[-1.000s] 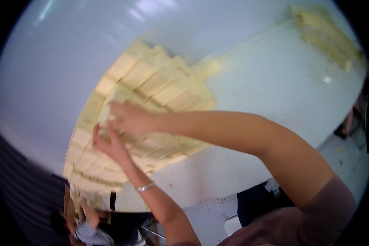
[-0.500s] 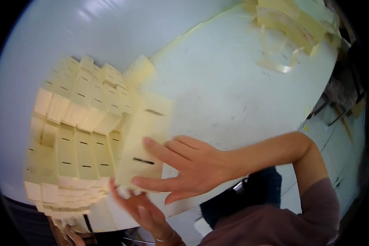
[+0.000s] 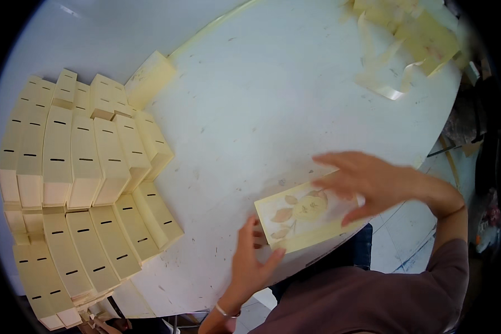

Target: The person repeatedly picks up small yellow boxes from a stack, opens them, places a white ribbon inside, and closes them. The person handles the boxes one at a time and places the finished boxes back on the table.

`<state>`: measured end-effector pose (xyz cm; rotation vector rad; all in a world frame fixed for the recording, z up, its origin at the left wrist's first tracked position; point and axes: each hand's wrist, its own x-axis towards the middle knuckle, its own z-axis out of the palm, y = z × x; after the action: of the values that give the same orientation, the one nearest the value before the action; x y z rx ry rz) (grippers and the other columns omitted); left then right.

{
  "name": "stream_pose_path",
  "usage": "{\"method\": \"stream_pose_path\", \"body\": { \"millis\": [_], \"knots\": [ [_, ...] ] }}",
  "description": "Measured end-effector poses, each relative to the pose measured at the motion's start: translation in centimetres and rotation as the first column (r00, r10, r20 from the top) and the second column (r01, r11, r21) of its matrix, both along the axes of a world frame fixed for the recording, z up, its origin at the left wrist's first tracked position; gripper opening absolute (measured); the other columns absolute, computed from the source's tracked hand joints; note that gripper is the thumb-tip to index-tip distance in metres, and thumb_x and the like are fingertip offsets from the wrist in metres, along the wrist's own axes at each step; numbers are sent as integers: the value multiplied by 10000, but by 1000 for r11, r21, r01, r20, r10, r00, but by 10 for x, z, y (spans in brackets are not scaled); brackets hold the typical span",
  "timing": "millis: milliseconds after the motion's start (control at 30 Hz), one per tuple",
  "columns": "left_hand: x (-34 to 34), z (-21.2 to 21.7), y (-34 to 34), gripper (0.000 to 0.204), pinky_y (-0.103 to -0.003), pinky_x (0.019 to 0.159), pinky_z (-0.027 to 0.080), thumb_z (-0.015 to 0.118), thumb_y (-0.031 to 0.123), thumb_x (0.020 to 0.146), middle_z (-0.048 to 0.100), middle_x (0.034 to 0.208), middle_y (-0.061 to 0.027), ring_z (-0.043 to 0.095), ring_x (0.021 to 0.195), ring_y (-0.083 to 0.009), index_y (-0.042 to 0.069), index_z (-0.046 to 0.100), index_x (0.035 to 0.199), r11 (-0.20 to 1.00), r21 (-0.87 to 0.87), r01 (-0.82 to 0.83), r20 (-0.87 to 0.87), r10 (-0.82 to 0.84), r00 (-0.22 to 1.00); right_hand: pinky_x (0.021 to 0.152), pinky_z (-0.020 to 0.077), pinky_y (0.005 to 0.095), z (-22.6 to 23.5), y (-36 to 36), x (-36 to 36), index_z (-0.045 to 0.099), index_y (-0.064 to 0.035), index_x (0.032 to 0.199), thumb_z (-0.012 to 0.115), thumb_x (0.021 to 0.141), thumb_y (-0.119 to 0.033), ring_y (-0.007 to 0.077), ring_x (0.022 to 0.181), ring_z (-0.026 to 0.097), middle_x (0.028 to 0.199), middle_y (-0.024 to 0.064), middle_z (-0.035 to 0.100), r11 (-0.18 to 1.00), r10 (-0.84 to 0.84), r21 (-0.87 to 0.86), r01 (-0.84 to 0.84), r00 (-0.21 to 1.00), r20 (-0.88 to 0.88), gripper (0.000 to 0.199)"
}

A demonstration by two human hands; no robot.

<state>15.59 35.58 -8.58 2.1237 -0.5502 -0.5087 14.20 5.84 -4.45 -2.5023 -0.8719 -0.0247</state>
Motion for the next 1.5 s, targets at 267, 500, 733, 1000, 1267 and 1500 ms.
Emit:
{"method": "stream_pose_path", "body": {
  "millis": [267, 500, 733, 1000, 1267, 1500],
  "knots": [
    [5, -16, -4, 485, -247, 605, 447, 555, 192, 846, 526, 1069, -88, 530, 737, -137, 14, 382, 1262, 990, 37, 135, 125, -138, 983, 856, 419, 407, 0, 48, -41, 359, 14, 1275, 640, 687, -296, 377, 988, 525, 1139, 346, 439, 775, -70, -616, 144, 987, 143, 721],
    [58, -20, 2, 317, -303, 637, 449, 530, 214, 842, 597, 908, -121, 561, 721, -203, 31, 547, 1101, 995, -84, 56, 145, -43, 988, 714, 473, 337, 35, 69, -20, 352, 36, 1268, 491, 825, -205, 281, 796, 611, 958, 281, 576, 905, -357, -371, 209, 847, -394, 523],
    [84, -10, -39, 332, -338, 835, 402, 535, 290, 836, 532, 1051, -152, 490, 967, -274, 32, 545, 1044, 974, 214, -77, 527, -49, 848, 943, 378, 314, -18, 77, -54, 328, 36, 1282, 542, 846, -166, 183, 1100, 474, 1227, 122, 461, 350, 134, 559, 752, 550, -824, 526],
    [92, 3, -56, 241, -356, 977, 317, 543, 321, 835, 487, 1009, -49, 467, 1008, -198, 110, 519, 949, 674, -726, -140, -377, -219, 900, 962, 402, 383, -97, 129, -101, 368, -17, 1251, 546, 863, -155, 226, 1111, 493, 1213, 116, 478, -359, 471, 539, 762, 646, -601, 449],
    [125, -33, -73, 328, -409, 1039, 287, 461, 334, 888, 499, 1129, -77, 429, 1134, -228, 55, 504, 1055, 470, -878, -84, -432, -708, 558, 959, 383, 433, -98, 191, -118, 391, -4, 1240, 444, 920, -208, 275, 1157, 450, 1220, 148, 466, -328, 607, 631, 703, 669, -430, 382],
    [142, -20, -21, 544, -409, 932, 387, 331, 486, 908, 484, 1172, -153, 462, 1099, -272, 23, 427, 1178, 578, -731, -364, -580, -245, 777, 820, 445, 333, -70, 136, -140, 474, 34, 1124, 494, 899, -307, 259, 950, 557, 1049, 179, 563, 652, 602, 758, 14, 598, -529, 409]
  ]
}}
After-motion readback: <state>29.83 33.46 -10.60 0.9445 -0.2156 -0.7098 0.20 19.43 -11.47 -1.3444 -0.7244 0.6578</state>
